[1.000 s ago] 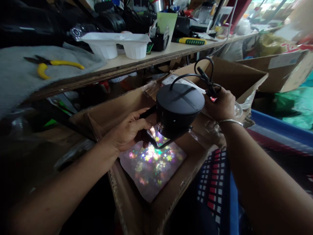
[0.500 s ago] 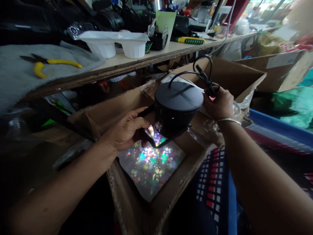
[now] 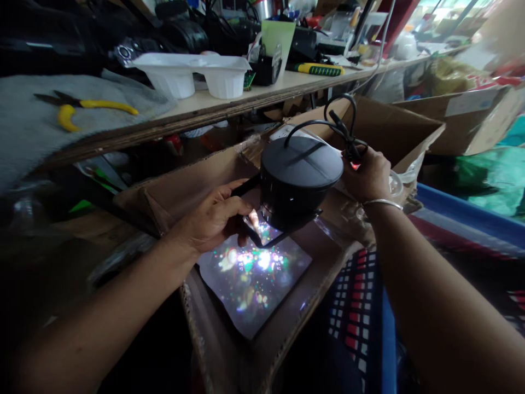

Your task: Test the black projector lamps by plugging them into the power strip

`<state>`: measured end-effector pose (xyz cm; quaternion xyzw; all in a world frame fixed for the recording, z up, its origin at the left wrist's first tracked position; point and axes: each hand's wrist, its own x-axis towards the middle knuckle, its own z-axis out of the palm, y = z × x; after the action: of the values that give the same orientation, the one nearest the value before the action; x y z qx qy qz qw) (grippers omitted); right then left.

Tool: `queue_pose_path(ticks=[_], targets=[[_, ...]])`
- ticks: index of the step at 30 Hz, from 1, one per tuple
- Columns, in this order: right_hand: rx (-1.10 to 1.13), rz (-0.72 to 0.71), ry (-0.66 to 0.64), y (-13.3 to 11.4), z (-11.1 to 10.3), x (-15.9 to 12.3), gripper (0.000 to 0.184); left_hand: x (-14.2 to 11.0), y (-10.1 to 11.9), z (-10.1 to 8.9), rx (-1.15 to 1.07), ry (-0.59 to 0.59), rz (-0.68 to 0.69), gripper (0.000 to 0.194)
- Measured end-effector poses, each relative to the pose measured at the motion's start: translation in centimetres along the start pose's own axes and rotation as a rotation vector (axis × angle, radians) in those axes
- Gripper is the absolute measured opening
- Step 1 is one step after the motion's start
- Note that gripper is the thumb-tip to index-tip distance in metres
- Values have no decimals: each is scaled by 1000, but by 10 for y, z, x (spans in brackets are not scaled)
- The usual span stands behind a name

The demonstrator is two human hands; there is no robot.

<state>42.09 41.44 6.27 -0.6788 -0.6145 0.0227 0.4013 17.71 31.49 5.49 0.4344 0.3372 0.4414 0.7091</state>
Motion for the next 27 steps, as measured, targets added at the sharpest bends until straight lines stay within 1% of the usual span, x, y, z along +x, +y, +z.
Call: queue_pose_path(ticks=[6,11,14,20,23,27], targets=[[22,-15,6,1,1,0,14,-1,0,0,20,1,-3,29],[-1,3,5,0,0,1,14,-1,0,0,2,-4,2,28],[-11,-13,-6,3,0,1,13,-1,0,-1,11,-11,5,28],[-23,-88,-23,14,2,3,13,-1,-2,-2,14,-20,12,20],[-41,-102,-14,17,2,4,14,-1,-2,-2,0,-21,14,15],[-91,-142,-62,22,1,4,23,-1,-3,-3,-20,-32,28,14]])
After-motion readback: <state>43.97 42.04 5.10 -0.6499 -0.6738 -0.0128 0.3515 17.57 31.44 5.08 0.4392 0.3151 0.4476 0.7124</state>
